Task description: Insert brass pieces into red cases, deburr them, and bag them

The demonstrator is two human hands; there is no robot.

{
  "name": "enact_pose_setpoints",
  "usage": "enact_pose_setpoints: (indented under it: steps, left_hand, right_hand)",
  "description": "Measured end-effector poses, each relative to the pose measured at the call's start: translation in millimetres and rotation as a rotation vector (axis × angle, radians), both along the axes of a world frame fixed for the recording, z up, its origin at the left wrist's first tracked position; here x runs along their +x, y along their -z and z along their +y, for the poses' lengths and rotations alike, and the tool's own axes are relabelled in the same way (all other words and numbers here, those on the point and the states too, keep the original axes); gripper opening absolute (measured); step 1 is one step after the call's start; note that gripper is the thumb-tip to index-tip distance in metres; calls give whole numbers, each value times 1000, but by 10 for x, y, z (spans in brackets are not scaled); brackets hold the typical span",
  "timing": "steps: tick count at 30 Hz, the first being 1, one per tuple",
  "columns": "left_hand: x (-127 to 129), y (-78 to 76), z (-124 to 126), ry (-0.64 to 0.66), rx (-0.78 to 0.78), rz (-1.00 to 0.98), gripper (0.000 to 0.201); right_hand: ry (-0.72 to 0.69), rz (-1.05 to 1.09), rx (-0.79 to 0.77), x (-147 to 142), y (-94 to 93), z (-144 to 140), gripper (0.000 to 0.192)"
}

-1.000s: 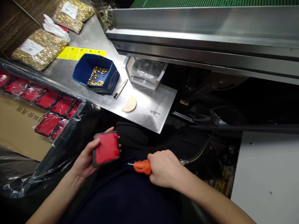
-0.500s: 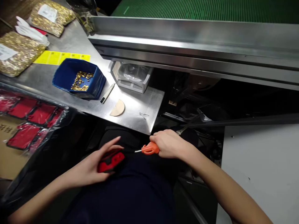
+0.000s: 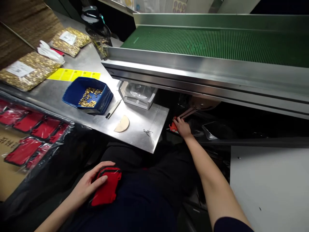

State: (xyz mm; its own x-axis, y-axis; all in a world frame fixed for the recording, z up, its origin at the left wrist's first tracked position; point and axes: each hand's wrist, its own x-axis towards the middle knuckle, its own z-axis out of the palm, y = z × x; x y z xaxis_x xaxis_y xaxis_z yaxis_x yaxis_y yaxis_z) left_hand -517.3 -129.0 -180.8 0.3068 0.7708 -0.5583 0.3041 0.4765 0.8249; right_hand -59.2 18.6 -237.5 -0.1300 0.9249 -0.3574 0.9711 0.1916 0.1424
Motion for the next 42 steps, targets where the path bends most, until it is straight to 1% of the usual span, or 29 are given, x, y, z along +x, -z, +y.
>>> enact_pose_setpoints:
  steps: [2,4,6,8,10,13,15,16,17,19,21,23,25,28,30,32,34,35,37,39,40,42]
  left_hand:
    - [-78,24,13,13,72,142,47]
    - [-126,51,13,3,70,246,50]
    - [-141,75,16,1,49,281,51]
    - [-137,83,28,5,69,267,47]
    - [-135,73,44,15,106,260,44]
    - [-167,39,59,54,92,259,48]
    - [-190,16,67,72,45,220,49]
    - [-191,6,76,66,25,184,49]
    - [-177,-3,93,55,13,146,47]
    - [-100,-17,162,26,23,92,44]
    - [40,-19,288,24,100,75,40]
    - [216,2,461,54,195,76,36]
    - [397,55,662,87,272,96,35]
    - [647,170,975,89,357,153,37]
    - [800,233,1163,82,409,173,37]
    - [938,254,1309,94,476,197,34]
    - [1045,227,1399,121,552,234,31]
    - [1082,199,1428,136,591,260,30]
    - [1125,126,1484,159,668,319,31]
    - [1147,51,1599,176,733,370,30]
    - [1164,18,1699,184,756,388,28]
    - [1230,-33,1994,191,785,421,23]
  right_hand:
    - [56,12,41,-12,116,20,47]
    - [109,50,85,-30,199,-27,51]
    - [164,112,129,-39,246,-120,57]
    - [229,190,175,-34,255,-234,64]
    - [322,268,239,-35,228,-357,67]
    - [516,374,387,-150,134,-573,58]
    - [605,465,461,-371,56,-758,46]
    - [618,525,468,-530,18,-860,41]
    - [609,592,453,-714,-16,-962,39]
    - [540,730,376,-1111,-67,-1131,35]
    - [482,815,328,-1451,-87,-1188,29]
    - [473,837,340,-1635,-78,-1091,31]
    - [468,829,360,-1642,-48,-868,36]
    - [432,809,356,-1443,2,-456,24]
    - [445,793,379,-1287,17,-224,20]
    - [479,791,421,-1171,11,-72,24]
    - [508,812,458,-1107,-13,-33,31]
    - [524,831,475,-1092,-31,-64,35]
    - [567,876,501,-1091,-70,-234,38]
    - [618,923,505,-1122,-108,-530,38]
    - [640,945,497,-1147,-124,-710,38]
    - [670,979,465,-1211,-141,-1090,38]
